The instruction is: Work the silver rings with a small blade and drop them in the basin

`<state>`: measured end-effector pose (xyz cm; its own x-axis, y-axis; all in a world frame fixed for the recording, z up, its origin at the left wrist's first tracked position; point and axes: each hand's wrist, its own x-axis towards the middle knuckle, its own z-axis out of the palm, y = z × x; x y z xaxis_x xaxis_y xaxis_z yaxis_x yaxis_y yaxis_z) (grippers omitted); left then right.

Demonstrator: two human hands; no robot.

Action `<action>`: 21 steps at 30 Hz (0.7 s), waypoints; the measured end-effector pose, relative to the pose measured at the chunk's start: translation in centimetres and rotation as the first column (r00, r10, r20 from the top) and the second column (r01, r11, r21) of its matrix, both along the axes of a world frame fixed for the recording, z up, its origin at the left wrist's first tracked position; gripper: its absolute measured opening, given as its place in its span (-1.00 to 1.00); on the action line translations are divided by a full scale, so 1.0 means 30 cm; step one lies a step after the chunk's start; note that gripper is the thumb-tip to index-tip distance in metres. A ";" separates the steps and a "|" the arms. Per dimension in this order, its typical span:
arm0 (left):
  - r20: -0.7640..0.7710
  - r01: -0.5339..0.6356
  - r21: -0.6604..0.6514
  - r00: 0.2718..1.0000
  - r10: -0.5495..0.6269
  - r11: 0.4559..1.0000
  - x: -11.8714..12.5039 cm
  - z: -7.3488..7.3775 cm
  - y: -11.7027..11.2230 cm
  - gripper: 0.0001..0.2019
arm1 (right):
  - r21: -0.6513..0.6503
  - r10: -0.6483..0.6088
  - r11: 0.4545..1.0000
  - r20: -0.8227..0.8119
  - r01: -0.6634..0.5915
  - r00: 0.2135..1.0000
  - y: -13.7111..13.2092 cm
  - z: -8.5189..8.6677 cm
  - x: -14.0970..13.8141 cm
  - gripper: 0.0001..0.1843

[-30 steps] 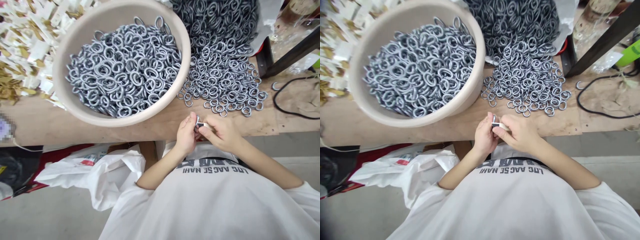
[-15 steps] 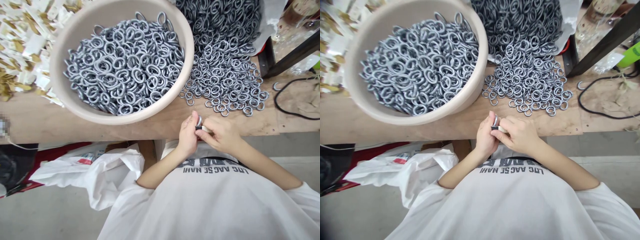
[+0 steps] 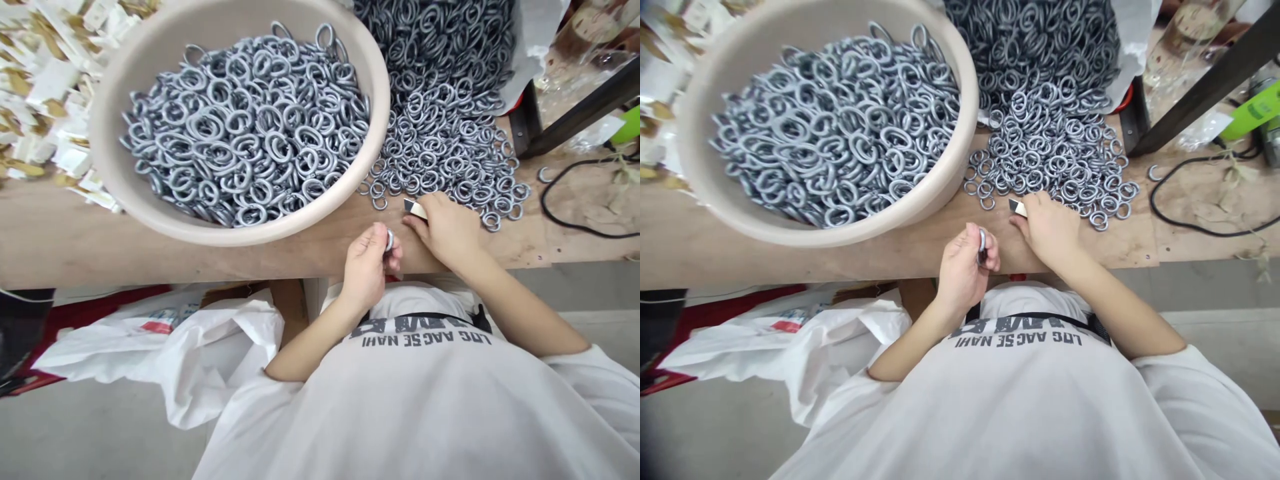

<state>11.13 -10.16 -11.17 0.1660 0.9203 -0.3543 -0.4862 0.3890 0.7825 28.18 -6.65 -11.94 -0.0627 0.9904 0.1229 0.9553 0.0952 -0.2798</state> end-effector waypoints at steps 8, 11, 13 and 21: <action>0.022 0.068 -0.069 0.998 -0.066 0.995 -0.017 0.006 0.028 -0.63 | -0.067 0.041 0.984 -0.820 -0.167 0.570 -0.047 0.054 -0.029 -0.69; 0.039 0.195 -0.122 0.981 -0.191 0.973 0.018 0.011 0.013 -0.51 | -0.093 -0.001 0.979 -0.896 -0.184 0.445 -0.088 0.046 -0.063 -0.66; 0.050 0.238 -0.110 0.971 -0.234 0.965 0.033 0.011 0.006 -0.48 | -0.060 0.021 0.986 -0.877 -0.153 0.479 -0.102 0.031 -0.074 -0.67; -0.020 0.184 0.007 0.983 -0.184 0.983 0.046 -0.024 -0.001 -0.45 | 0.034 0.104 0.987 -0.880 -0.157 0.463 -0.104 0.031 -0.058 -0.72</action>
<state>12.52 -10.19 -11.89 0.3260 0.8776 -0.3515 -0.3914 0.4638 0.7948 26.45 -9.76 -11.00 -0.0770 0.9862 0.1468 0.1834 0.1587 -0.9701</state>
